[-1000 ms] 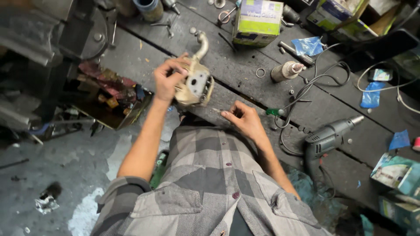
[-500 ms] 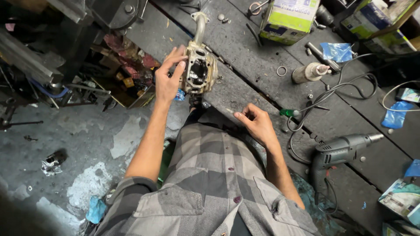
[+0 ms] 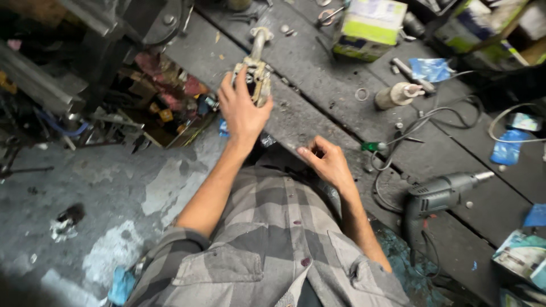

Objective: The person holds a metal engine cylinder head and uses a screwdriver to manipulate internal components. They repeatedly insert and remove a small metal ring, then use the screwdriver to adjust parts inside the cylinder head.

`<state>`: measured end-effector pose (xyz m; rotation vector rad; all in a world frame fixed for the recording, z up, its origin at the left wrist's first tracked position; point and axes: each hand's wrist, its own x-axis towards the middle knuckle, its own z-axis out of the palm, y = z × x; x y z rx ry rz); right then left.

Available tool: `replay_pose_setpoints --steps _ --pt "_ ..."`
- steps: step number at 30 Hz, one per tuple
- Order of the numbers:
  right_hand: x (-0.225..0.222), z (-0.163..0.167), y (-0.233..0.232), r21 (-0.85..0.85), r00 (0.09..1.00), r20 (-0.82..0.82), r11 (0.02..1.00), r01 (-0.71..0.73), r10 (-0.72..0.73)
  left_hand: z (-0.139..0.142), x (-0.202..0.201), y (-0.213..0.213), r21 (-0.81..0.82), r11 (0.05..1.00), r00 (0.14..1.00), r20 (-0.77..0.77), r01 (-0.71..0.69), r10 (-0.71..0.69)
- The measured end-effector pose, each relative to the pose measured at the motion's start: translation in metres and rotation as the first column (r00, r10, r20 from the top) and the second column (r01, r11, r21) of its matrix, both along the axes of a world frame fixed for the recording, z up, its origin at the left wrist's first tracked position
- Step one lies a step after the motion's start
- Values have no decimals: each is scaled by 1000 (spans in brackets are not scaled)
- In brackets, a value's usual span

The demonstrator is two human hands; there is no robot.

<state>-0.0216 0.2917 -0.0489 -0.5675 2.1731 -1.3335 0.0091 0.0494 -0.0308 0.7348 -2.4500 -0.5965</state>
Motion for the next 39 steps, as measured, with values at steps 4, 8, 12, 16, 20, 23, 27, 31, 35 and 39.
replay_pose_setpoints --steps 4,8,12,16,20,23,27,31,35,39 --pt "5 8 20 13 981 130 990 143 -143 18 3 -22 121 973 979 -75 196 -187" --pt "15 6 41 -228 948 159 924 307 -276 50 -5 -38 301 787 824 9 539 -567" --pt "9 0 56 -294 904 146 855 427 -402 68 -52 -35 360 358 329 142 861 -934" --pt "-7 2 69 -145 875 115 863 484 -471 64 -113 0 164 -115 -181 476 980 -861" --pt "-9 8 75 -72 858 2 856 512 -513 60 -136 2 -39 -230 -177 523 972 -834" --pt "-4 9 72 -95 857 -65 858 504 -511 60 -126 -39 -243 38 142 425 969 -894" --pt "0 11 69 -283 946 110 903 323 -304 36 -73 -49 84 610 614 -48 788 -788" --pt "1 13 65 -230 937 83 908 349 -339 -2 -23 -1 473 723 859 -183 503 -478" --pt "-8 21 49 -117 919 147 916 384 -366 -27 -25 36 320 841 899 -109 437 -425" --pt "-28 38 27 -23 972 -120 980 198 -200 -34 -35 34 313 852 906 -83 420 -416"
